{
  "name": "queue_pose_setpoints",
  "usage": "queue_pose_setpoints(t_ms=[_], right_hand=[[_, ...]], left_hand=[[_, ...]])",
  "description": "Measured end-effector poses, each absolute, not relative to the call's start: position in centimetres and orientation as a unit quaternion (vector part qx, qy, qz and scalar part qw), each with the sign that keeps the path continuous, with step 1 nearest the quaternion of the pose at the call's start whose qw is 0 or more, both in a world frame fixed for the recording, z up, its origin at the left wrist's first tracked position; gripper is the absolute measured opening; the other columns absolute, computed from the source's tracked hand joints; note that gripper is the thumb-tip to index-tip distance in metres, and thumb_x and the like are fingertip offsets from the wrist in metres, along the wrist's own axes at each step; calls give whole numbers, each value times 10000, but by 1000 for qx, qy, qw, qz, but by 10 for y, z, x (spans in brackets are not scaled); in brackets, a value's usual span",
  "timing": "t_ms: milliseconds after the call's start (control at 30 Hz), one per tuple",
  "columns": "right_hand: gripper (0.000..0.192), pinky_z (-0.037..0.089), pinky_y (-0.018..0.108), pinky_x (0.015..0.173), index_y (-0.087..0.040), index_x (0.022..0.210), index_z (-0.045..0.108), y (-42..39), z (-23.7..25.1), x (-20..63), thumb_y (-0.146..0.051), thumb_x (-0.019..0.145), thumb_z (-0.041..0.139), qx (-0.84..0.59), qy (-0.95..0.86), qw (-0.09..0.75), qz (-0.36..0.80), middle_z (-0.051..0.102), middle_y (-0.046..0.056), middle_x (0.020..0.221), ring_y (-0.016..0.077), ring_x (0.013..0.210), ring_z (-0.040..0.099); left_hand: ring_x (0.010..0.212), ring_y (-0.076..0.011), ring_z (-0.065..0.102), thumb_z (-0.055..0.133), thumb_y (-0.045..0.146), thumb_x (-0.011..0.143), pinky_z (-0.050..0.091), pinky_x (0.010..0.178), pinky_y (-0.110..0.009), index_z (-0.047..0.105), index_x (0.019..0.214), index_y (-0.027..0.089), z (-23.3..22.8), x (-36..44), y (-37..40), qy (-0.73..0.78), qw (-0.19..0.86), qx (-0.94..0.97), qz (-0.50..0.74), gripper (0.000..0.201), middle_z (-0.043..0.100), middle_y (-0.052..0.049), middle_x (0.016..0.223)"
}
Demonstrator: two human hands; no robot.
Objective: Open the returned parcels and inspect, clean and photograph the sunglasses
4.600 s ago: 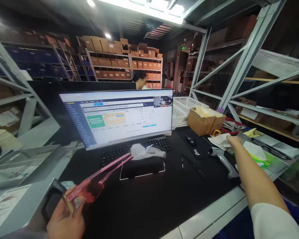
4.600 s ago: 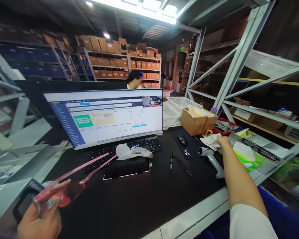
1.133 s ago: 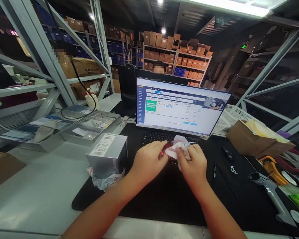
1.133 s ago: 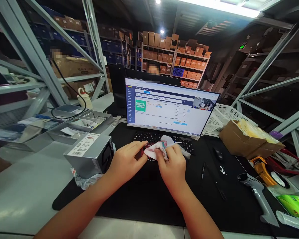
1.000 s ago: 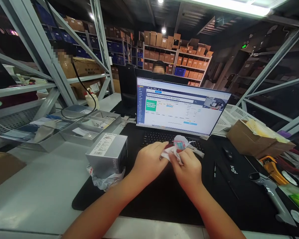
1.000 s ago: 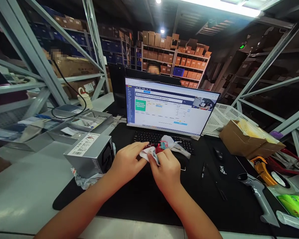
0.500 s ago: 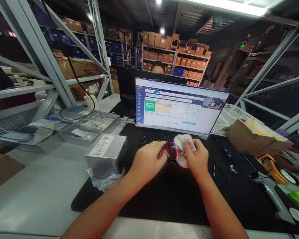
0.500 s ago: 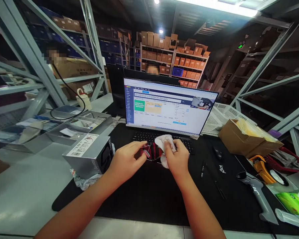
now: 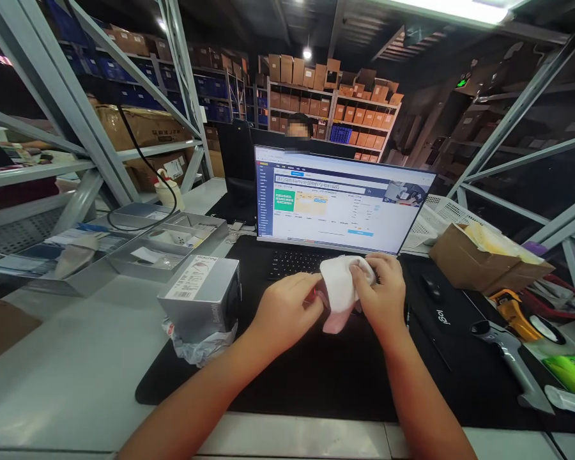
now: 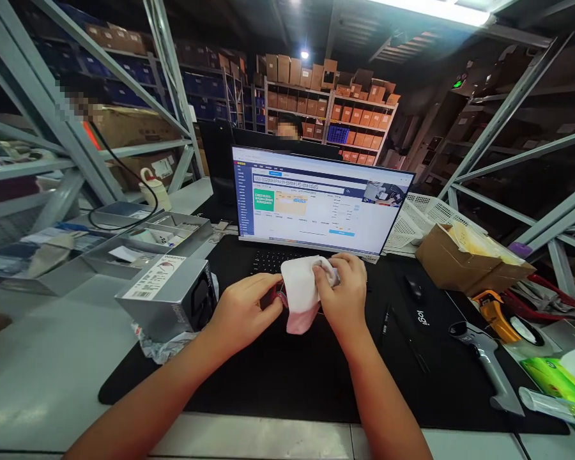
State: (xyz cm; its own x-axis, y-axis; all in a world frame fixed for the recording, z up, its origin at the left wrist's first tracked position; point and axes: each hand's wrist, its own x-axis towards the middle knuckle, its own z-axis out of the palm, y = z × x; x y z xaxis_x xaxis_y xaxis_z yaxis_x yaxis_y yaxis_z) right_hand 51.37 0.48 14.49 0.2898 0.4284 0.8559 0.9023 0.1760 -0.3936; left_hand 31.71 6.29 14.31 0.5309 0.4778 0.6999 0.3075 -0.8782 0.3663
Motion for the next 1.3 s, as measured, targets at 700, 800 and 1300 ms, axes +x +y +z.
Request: queue_pose_setpoints(t_ms=[700, 800, 1300], right_hand=[[576, 94, 599, 1238, -239, 1567, 331, 14, 99, 474, -171, 1009, 458, -498, -730, 395, -252, 510, 140, 1520, 271, 1513, 320], [551, 213, 589, 1221, -263, 1551, 372, 18, 97, 484, -144, 1014, 402, -492, -701, 469, -216, 507, 130, 1524, 265, 1483, 381], [537, 211, 649, 1203, -244, 1522, 416, 26, 86, 486, -147, 995, 461, -502, -695, 455, -242, 567, 144, 1464, 288, 1473, 391]], left_hand=[[972, -198, 721, 616, 145, 847, 556, 858, -294, 704, 1104, 197, 148, 300, 81, 265, 132, 822, 487, 277, 762, -46, 1082], [980, -200, 727, 615, 143, 838, 573, 867, -293, 707, 1121, 185, 146, 303, 81, 280, 127, 814, 492, 301, 764, -56, 1097], [951, -214, 741, 631, 154, 819, 600, 872, -321, 727, 1109, 172, 146, 301, 90, 296, 121, 811, 490, 306, 772, -70, 1077]])
